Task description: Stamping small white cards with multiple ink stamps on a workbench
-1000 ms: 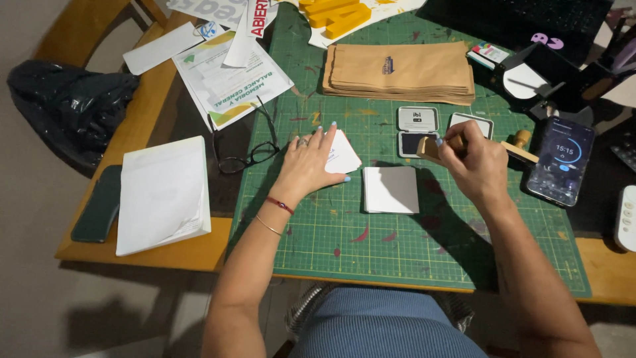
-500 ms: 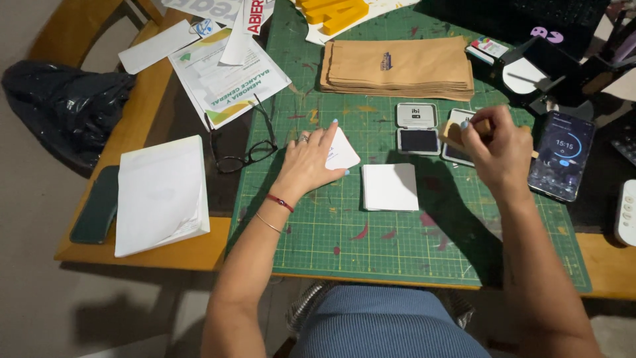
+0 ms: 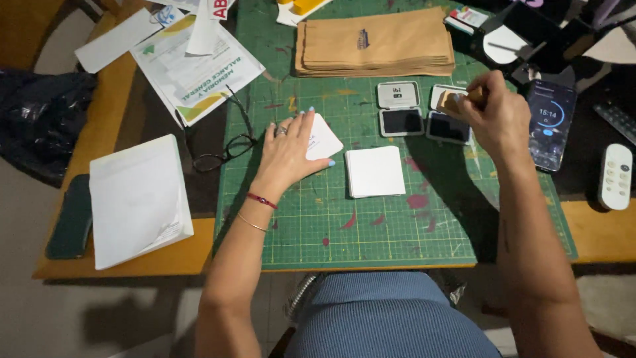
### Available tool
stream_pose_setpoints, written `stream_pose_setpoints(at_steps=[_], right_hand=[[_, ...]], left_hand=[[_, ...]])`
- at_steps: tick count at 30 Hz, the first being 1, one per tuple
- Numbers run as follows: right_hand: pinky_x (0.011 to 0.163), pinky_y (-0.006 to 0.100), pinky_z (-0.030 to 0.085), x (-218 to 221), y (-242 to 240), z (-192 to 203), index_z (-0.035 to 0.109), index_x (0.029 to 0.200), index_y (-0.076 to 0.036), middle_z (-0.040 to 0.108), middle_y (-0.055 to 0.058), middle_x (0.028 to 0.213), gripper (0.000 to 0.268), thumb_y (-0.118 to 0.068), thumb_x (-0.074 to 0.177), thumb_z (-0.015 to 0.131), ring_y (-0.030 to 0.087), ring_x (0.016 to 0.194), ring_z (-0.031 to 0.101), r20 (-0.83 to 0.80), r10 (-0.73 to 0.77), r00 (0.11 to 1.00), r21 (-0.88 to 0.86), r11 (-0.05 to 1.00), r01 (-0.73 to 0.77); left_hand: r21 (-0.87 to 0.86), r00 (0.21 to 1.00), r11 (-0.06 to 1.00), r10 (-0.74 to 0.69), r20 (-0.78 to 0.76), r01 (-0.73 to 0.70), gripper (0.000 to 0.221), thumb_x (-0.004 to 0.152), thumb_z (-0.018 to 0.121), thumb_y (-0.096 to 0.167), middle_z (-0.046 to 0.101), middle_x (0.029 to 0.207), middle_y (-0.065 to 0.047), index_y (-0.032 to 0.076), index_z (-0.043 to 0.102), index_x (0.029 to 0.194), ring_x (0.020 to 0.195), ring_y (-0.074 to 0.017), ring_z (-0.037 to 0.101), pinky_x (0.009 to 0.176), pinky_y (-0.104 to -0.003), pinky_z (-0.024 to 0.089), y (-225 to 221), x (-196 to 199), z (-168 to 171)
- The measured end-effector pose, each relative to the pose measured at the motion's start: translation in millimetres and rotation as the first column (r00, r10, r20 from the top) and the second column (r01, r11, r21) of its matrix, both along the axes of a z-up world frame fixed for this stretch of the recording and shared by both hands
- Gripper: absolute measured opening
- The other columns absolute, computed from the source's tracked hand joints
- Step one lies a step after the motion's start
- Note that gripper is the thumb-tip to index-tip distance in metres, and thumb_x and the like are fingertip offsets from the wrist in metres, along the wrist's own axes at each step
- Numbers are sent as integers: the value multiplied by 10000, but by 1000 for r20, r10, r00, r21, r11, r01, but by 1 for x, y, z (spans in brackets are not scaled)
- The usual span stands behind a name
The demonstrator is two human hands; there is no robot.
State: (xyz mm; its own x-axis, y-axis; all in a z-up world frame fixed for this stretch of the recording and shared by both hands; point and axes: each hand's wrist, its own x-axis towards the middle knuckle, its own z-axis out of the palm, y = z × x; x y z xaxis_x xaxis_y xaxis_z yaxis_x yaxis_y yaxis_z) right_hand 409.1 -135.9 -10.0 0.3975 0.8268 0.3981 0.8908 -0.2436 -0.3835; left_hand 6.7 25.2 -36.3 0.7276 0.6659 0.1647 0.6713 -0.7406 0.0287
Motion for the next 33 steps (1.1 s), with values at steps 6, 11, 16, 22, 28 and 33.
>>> stream_pose_setpoints(at_steps=[6, 11, 16, 22, 28, 33], right_hand=[[588, 601, 469, -8, 1, -4, 606, 1231, -140, 742, 195, 889, 189, -257, 1108, 688, 522, 799, 685, 142, -1, 990, -162, 986, 25], [523, 600, 420, 10, 9, -37, 550, 1212, -99, 740, 193, 864, 241, -241, 1123, 724, 534, 713, 676, 218, 113, 970, -149, 986, -81], [920, 634, 572, 23, 18, -37, 562, 1225, -235, 797, 180, 997, 292, -452, 1087, 702, 472, 1096, 756, 76, 6, 997, -333, 943, 19], [957, 636, 555, 17, 17, -37, 540, 1242, -262, 783, 161, 1083, 351, -521, 1065, 698, 463, 1170, 720, 26, -45, 999, -372, 927, 51], [862, 580, 599, 1, 6, -37, 547, 1220, -242, 774, 138, 887, 333, -490, 1068, 711, 440, 962, 792, 235, -48, 971, -207, 973, 98], [839, 675, 559, -71, -5, 2, 597, 1252, -232, 799, 199, 920, 364, -414, 968, 736, 500, 941, 764, 55, 135, 989, -215, 969, -120]], left_hand=[[143, 997, 988, -60, 46, 52, 1051, 935, 754, 700, 498, 1674, -128, 63, 364, 1674, 1511, -319, 466, 1181, -663, 360, -14, 5, 17], [154, 991, 983, -111, 78, 98, 939, 988, 743, 593, 526, 1656, -117, 81, 365, 1679, 1493, -322, 503, 1220, -658, 338, -20, 3, 15], [-55, 979, 987, -144, 145, 154, 966, 992, 771, 500, 471, 1676, -182, 96, 293, 1727, 1562, -374, 412, 1259, -725, 226, -26, 11, 25], [-215, 964, 943, -229, 135, 254, 1112, 925, 782, 655, 517, 1646, -233, 90, 266, 1732, 1584, -411, 400, 1287, -736, 92, -51, 20, 38], [-228, 931, 903, -357, 70, 364, 1198, 879, 719, 762, 553, 1608, -239, 88, 223, 1737, 1612, -403, 362, 1304, -729, 37, -59, 26, 39], [-249, 933, 901, -358, 37, 355, 1237, 856, 673, 850, 585, 1583, -223, 109, 221, 1737, 1620, -371, 361, 1315, -698, -26, -58, 28, 31]])
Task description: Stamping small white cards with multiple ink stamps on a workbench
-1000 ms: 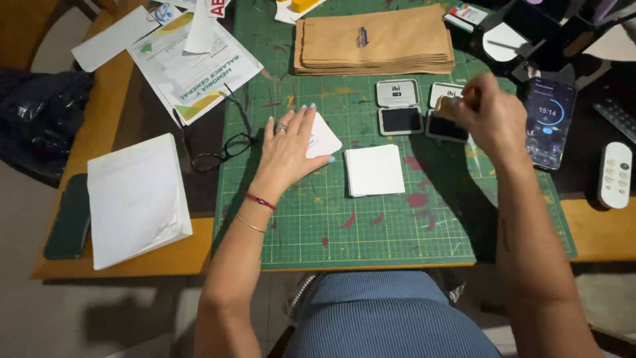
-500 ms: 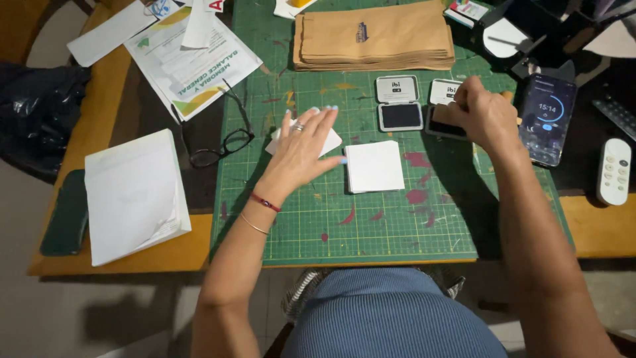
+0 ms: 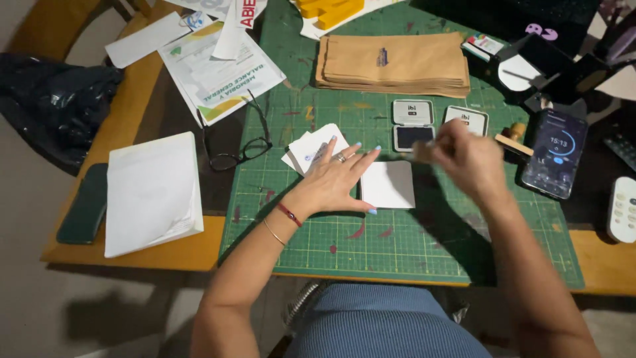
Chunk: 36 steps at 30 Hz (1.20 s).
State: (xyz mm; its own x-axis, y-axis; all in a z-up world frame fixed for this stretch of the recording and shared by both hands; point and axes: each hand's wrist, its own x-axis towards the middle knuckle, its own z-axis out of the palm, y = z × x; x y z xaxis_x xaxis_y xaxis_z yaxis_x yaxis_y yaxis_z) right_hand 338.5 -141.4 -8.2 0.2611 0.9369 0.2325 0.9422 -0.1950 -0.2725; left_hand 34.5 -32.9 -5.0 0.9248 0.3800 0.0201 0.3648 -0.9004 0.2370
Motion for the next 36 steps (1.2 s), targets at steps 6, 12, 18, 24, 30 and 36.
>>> stream_pose_setpoints(at_steps=[6, 12, 18, 24, 30, 36], right_hand=[[800, 547, 596, -48, -4, 0, 572, 1183, -288, 805, 21, 828, 360, -443, 908, 746, 385, 842, 782, 21, 141, 990, -16, 990, -141], [770, 549, 599, -55, -8, 11, 580, 1163, -240, 801, 23, 818, 329, -346, 922, 777, 369, 834, 782, -36, 191, 981, 19, 982, -190], [762, 513, 603, -54, -5, 5, 581, 1142, -262, 799, -26, 803, 325, -416, 927, 770, 349, 804, 788, -31, 201, 979, -7, 980, -201], [783, 532, 597, -48, -4, -1, 584, 1158, -278, 784, -4, 800, 371, -476, 918, 786, 344, 827, 781, 15, 170, 985, 7, 985, -170], [822, 503, 601, -37, -1, -8, 588, 1192, -310, 801, -29, 850, 380, -523, 935, 769, 327, 865, 788, -8, 132, 991, 6, 991, -132], [834, 517, 597, -38, -1, -8, 572, 1228, -307, 818, -21, 876, 390, -506, 953, 764, 350, 879, 787, -69, 131, 989, 18, 991, -130]], left_hand=[[-10, 999, 1000, -21, 26, 21, 1261, 837, 696, 833, 617, 1531, -248, 120, 187, 1744, 1605, -399, 386, 1320, -698, -8, -3, -1, 4], [-21, 999, 1000, -17, 27, 18, 1243, 843, 674, 844, 618, 1521, -266, 103, 226, 1734, 1605, -401, 385, 1318, -690, -36, -3, 0, 2], [-12, 1000, 1000, -10, 15, 10, 1273, 828, 662, 870, 617, 1518, -253, 116, 202, 1744, 1602, -388, 385, 1317, -690, -44, -3, -1, 1], [-30, 1000, 1000, 1, -15, -1, 1275, 828, 708, 843, 624, 1512, -243, 122, 194, 1747, 1599, -378, 386, 1310, -691, -63, -2, 2, 1], [-23, 1000, 1000, 8, -6, -9, 1224, 853, 718, 790, 625, 1502, -243, 122, 207, 1742, 1584, -392, 409, 1309, -706, -52, -4, 2, -1], [6, 1000, 1000, 7, 22, -7, 1228, 849, 752, 756, 632, 1484, -238, 141, 188, 1749, 1569, -403, 429, 1300, -728, -55, -5, 3, -8]])
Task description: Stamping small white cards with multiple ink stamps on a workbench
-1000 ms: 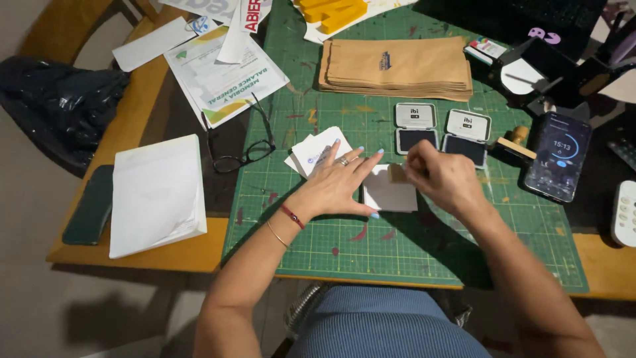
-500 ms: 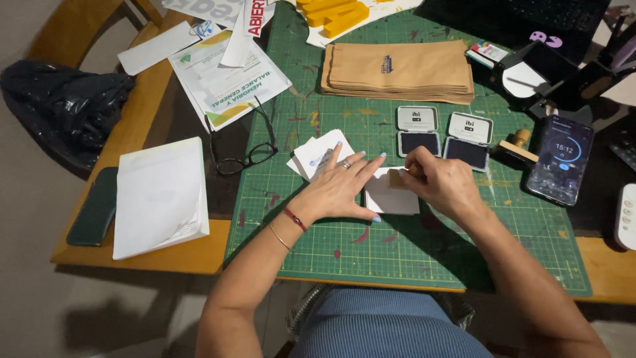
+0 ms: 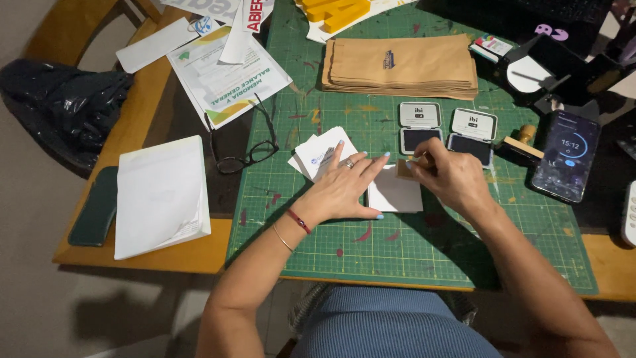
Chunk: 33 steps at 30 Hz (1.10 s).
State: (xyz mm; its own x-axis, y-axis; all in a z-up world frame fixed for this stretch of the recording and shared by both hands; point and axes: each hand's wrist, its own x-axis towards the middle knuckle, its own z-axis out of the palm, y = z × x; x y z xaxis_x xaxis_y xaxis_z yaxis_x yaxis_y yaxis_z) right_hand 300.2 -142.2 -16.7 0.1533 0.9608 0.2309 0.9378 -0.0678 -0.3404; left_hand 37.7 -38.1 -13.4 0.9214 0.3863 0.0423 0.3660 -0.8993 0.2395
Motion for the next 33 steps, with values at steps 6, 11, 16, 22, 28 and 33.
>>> stream_pose_setpoints(at_steps=[6, 11, 16, 22, 28, 33], right_hand=[[788, 527, 592, 6, 3, -8, 571, 1273, -313, 772, 28, 794, 439, -376, 907, 804, 372, 811, 780, 21, -5, 1000, 36, 999, 4], [775, 496, 596, 7, 6, -18, 584, 1251, -341, 749, -4, 762, 417, -441, 909, 800, 336, 782, 773, 59, -2, 998, 51, 999, -1], [756, 518, 569, 7, 2, -30, 584, 1258, -331, 707, 27, 722, 391, -437, 932, 771, 347, 753, 758, 29, 114, 993, 58, 992, -115], [725, 488, 583, -13, 5, -29, 591, 1189, -301, 717, 17, 695, 350, -449, 936, 781, 330, 713, 756, 95, 159, 983, 96, 981, -168], [706, 459, 584, -25, 5, -23, 603, 1166, -246, 733, 17, 681, 362, -359, 903, 825, 317, 680, 778, 111, 209, 972, 44, 976, -215], [735, 502, 591, -31, 5, -16, 580, 1176, -234, 740, 46, 702, 316, -399, 980, 764, 351, 745, 787, 52, 215, 975, -1, 977, -215]], left_hand=[[-5, 1000, 1000, 2, 12, -2, 1200, 850, 761, 724, 631, 1478, -259, 108, 233, 1734, 1561, -412, 438, 1301, -725, -57, -4, -1, 5], [-24, 1000, 1000, 10, -1, -11, 1198, 855, 773, 710, 632, 1481, -274, 94, 237, 1732, 1562, -417, 437, 1299, -718, -75, -4, 0, 9], [-53, 999, 998, 25, -40, -27, 1300, 839, 820, 737, 624, 1494, -306, 99, 139, 1745, 1585, -400, 410, 1301, -689, -115, -5, 0, 4], [-20, 999, 1000, 4, 50, -3, 1331, 836, 805, 753, 652, 1436, -335, 60, 119, 1742, 1585, -433, 425, 1294, -716, -81, -2, -3, -1], [-15, 999, 1000, 8, 34, -8, 1344, 842, 784, 781, 635, 1468, -348, 73, 89, 1748, 1603, -417, 402, 1297, -700, -86, -2, -3, 0], [-36, 1000, 999, 17, 12, -17, 1324, 847, 796, 757, 631, 1478, -350, 84, 96, 1748, 1610, -410, 395, 1299, -691, -89, -3, -2, 5]])
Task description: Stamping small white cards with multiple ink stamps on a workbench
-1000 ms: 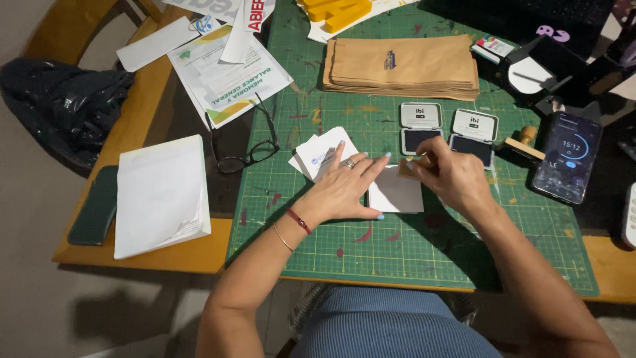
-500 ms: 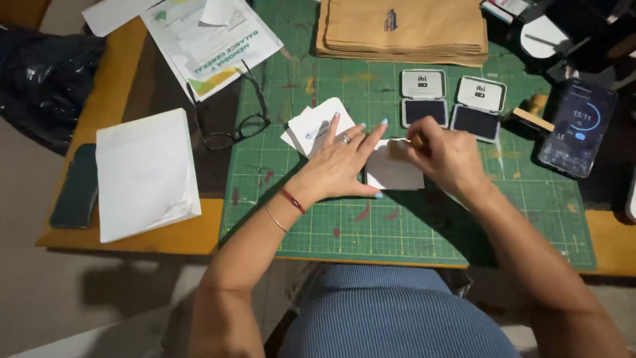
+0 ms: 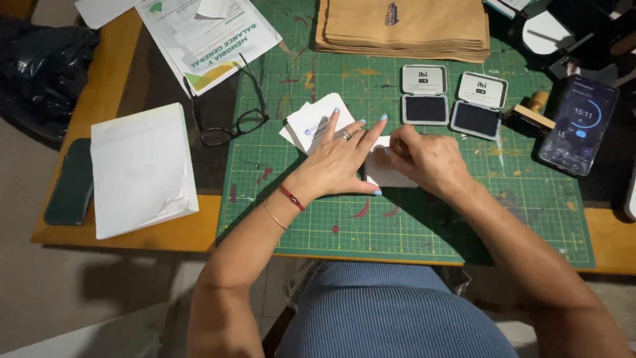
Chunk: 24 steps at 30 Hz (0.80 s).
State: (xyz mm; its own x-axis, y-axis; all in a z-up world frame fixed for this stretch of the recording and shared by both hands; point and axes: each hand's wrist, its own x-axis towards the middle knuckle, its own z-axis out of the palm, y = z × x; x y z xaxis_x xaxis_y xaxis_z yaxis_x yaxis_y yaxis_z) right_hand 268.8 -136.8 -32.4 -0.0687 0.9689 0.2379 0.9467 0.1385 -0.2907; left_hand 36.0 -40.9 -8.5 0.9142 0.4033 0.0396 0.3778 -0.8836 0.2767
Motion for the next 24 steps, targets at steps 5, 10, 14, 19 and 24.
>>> stream_pose_setpoints(at_steps=[5, 10, 14, 19, 24], right_hand=[[763, 512, 592, 5, 2, -29, 561, 1171, -304, 727, 14, 685, 338, -506, 954, 724, 334, 754, 786, 84, -90, 992, -75, 992, 97], [780, 596, 575, 3, 11, -9, 569, 1149, -243, 750, 138, 673, 291, -417, 966, 712, 441, 778, 781, 20, -64, 998, -114, 991, 66], [775, 580, 580, 4, 9, -22, 549, 1145, -263, 759, 106, 707, 341, -431, 924, 747, 416, 790, 782, -12, -48, 999, -108, 993, 46], [799, 575, 594, 5, 9, -22, 551, 1164, -271, 777, 120, 749, 301, -395, 957, 731, 420, 809, 789, -17, -45, 999, -136, 990, 43], [815, 608, 580, 6, 11, -16, 539, 1217, -283, 784, 156, 786, 298, -393, 989, 696, 455, 836, 780, -85, -58, 995, -169, 985, 43]], left_hand=[[7, 1000, 1000, -9, 4, 9, 1328, 842, 803, 755, 630, 1483, -342, 85, 101, 1748, 1601, -412, 408, 1295, -707, -73, -1, 0, -9], [59, 1000, 998, -5, 25, 4, 1316, 828, 794, 743, 639, 1469, -336, 66, 133, 1742, 1582, -414, 437, 1301, -709, -60, 4, 0, -6], [11, 1000, 1000, -10, 19, 10, 1323, 830, 781, 760, 636, 1466, -335, 70, 121, 1746, 1584, -417, 428, 1297, -711, -80, 0, -1, -7], [15, 1000, 1000, -10, 6, 10, 1297, 835, 768, 762, 634, 1462, -330, 73, 148, 1742, 1588, -414, 420, 1308, -699, -65, -1, -2, -5], [8, 1000, 1000, -8, 3, 8, 1279, 859, 752, 759, 635, 1465, -335, 79, 132, 1747, 1596, -416, 407, 1303, -701, -81, 1, 0, -2]])
